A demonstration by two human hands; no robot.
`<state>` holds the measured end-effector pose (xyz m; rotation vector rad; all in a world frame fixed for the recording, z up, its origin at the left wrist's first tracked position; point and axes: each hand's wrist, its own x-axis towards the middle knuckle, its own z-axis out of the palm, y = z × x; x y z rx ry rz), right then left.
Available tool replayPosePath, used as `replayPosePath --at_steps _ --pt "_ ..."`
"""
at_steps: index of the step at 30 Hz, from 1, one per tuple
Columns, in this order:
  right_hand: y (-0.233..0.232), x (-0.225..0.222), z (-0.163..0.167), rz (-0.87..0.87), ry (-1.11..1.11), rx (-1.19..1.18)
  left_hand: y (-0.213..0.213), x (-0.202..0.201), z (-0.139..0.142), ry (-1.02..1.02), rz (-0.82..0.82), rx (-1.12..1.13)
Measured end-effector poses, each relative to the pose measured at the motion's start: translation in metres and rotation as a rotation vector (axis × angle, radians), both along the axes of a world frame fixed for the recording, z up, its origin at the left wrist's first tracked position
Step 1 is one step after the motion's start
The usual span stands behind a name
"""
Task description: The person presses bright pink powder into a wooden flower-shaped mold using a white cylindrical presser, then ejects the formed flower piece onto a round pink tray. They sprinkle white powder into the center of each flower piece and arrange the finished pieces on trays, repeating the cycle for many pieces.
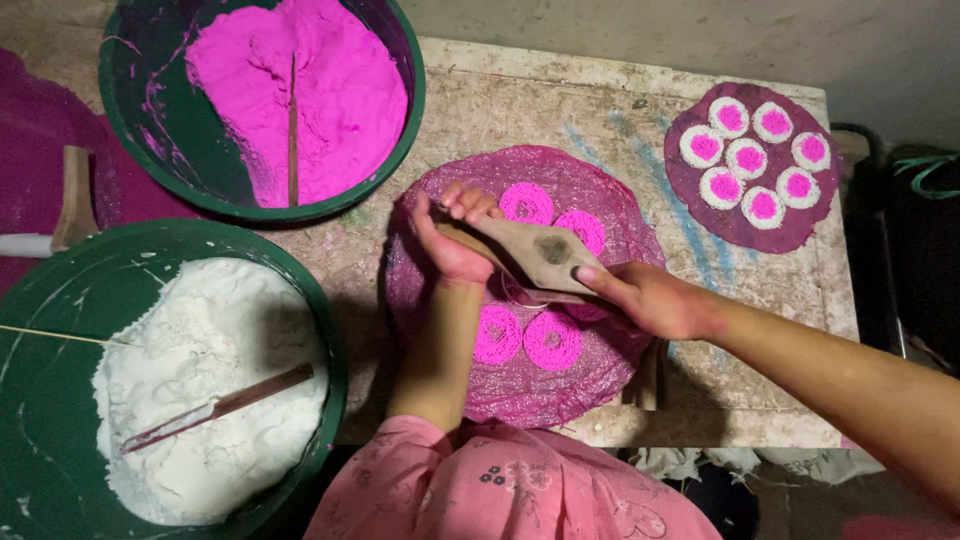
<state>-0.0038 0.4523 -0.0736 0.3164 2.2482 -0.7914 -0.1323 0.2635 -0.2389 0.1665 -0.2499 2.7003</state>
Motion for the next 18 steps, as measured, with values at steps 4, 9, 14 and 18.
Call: replayPosePath --at_steps 4,9,14,18 --pt "0.009 -0.001 0.005 0.015 0.018 0.099 0.021 0.003 0.003 -0.047 -0.013 -0.005" --pt "0.013 -0.005 0.001 -0.048 0.041 0.261 0.03 -0.016 0.014 0.005 -0.025 0.007" --pt "0.0 -0.009 -0.016 -0.016 0.264 0.109 0.012 -0.033 0.022 0.094 0.0 -0.064" --pt "-0.009 -0.011 -0.025 0.002 0.266 0.055 -0.004 -0.031 0.019 0.062 0.032 -0.14"
